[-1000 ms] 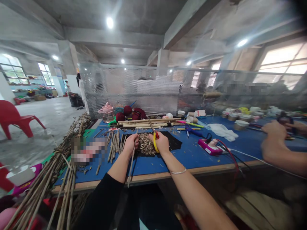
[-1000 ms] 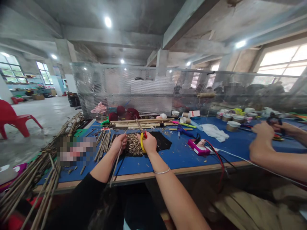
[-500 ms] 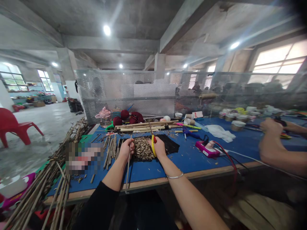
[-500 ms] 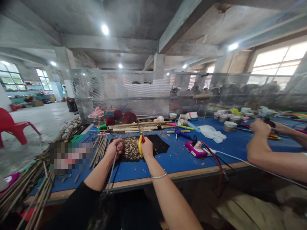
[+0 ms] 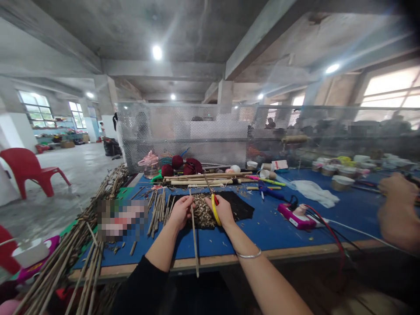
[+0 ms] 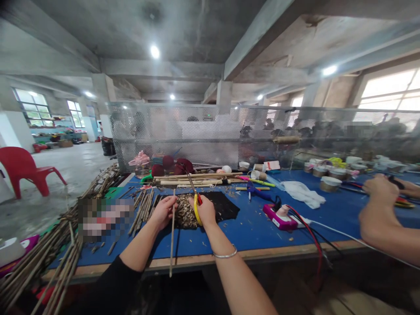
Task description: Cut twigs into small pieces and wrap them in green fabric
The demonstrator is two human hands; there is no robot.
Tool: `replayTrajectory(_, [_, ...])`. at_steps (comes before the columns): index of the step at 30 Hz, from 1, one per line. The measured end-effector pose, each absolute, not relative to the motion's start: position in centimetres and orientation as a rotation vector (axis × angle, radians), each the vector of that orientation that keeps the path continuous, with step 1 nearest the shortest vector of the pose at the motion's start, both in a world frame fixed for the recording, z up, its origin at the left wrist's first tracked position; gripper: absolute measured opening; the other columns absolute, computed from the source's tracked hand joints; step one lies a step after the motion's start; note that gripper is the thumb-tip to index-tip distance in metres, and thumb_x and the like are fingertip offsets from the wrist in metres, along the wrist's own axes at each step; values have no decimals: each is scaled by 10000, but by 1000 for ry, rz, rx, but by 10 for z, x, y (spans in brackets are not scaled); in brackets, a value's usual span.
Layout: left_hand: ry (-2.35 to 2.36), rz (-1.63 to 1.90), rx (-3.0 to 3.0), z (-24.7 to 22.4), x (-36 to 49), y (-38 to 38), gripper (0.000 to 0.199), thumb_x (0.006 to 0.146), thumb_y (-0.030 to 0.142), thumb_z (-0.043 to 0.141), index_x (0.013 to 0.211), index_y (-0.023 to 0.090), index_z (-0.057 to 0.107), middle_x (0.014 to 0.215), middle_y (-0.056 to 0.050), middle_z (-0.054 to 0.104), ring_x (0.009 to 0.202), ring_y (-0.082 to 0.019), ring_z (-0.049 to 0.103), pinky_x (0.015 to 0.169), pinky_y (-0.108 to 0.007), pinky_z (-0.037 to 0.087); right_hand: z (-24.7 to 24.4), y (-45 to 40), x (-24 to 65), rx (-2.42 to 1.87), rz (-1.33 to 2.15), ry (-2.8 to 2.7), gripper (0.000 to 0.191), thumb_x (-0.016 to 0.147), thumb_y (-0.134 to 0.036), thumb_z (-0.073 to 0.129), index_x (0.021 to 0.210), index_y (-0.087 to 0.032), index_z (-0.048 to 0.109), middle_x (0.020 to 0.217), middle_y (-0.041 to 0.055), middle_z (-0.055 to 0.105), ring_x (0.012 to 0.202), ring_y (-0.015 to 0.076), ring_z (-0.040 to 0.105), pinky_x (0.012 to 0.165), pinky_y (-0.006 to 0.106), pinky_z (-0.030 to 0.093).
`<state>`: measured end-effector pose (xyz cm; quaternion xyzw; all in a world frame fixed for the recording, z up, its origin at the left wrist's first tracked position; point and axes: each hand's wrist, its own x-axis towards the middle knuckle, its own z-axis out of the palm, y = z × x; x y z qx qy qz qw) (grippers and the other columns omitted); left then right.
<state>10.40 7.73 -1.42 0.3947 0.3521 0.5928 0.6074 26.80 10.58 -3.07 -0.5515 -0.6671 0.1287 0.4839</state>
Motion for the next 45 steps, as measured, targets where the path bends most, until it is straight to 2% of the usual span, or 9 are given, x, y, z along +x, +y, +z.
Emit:
replayTrajectory(9, [777, 1365, 888, -12, 104, 75, 486, 550, 453, 752, 879, 142, 577, 541, 34, 536, 376, -18, 360, 336, -135, 167, -24, 100, 265, -1350, 349, -1711, 388, 716, -547, 514, 704, -167, 596, 625, 13, 587, 570, 131, 488, 542, 217, 354])
replayTrajectory(14, [779, 1357, 867, -11, 105, 74, 520, 527, 449, 770, 905, 130, 608, 547, 27, 543, 394, -25, 395, 348, -139, 178, -6, 92, 266, -1492, 396, -1847, 406, 693, -563, 560, 870, -204, 629, 814, 38, 660, 721, 181, 587, 600, 240, 368])
replayTrajectory(19, [737, 1364, 863, -14, 103, 79, 505, 565, 440, 758, 944, 142, 611, 585, 14, 566, 428, -35, 436, 361, -134, 206, 22, 82, 270, -1649, 365, -2046, 471, 627, -638, 589, 816, -209, 628, 802, 68, 662, 715, 219, 603, 563, 259, 342])
replayTrajectory(24, [716, 1352, 874, -15, 103, 78, 468, 556, 431, 765, 894, 140, 622, 568, 32, 540, 414, -28, 412, 359, -140, 201, 30, 72, 265, -1645, 383, -2124, 506, 605, -651, 600, 866, -218, 630, 884, 93, 665, 768, 250, 614, 564, 266, 346])
replayTrajectory(32, [720, 1371, 936, -18, 103, 79, 435, 563, 456, 752, 815, 122, 629, 517, 48, 487, 396, -26, 366, 352, -147, 210, 32, 67, 251, -1541, 409, -2143, 435, 608, -615, 624, 811, -231, 643, 801, 62, 670, 742, 234, 620, 551, 254, 344])
replayTrajectory(38, [738, 1383, 993, -19, 104, 79, 431, 582, 470, 734, 816, 119, 650, 516, 42, 497, 388, -22, 349, 347, -147, 203, 28, 65, 247, -1659, 352, -2104, 519, 644, -659, 563, 884, -203, 628, 853, 109, 672, 770, 261, 625, 561, 271, 359])
replayTrajectory(45, [791, 1385, 1009, -25, 103, 84, 442, 565, 483, 737, 785, 111, 642, 472, 48, 484, 353, -25, 348, 337, -159, 219, 15, 73, 248, -1535, 459, -2128, 440, 692, -641, 527, 775, -231, 664, 729, 60, 668, 640, 199, 600, 517, 245, 343])
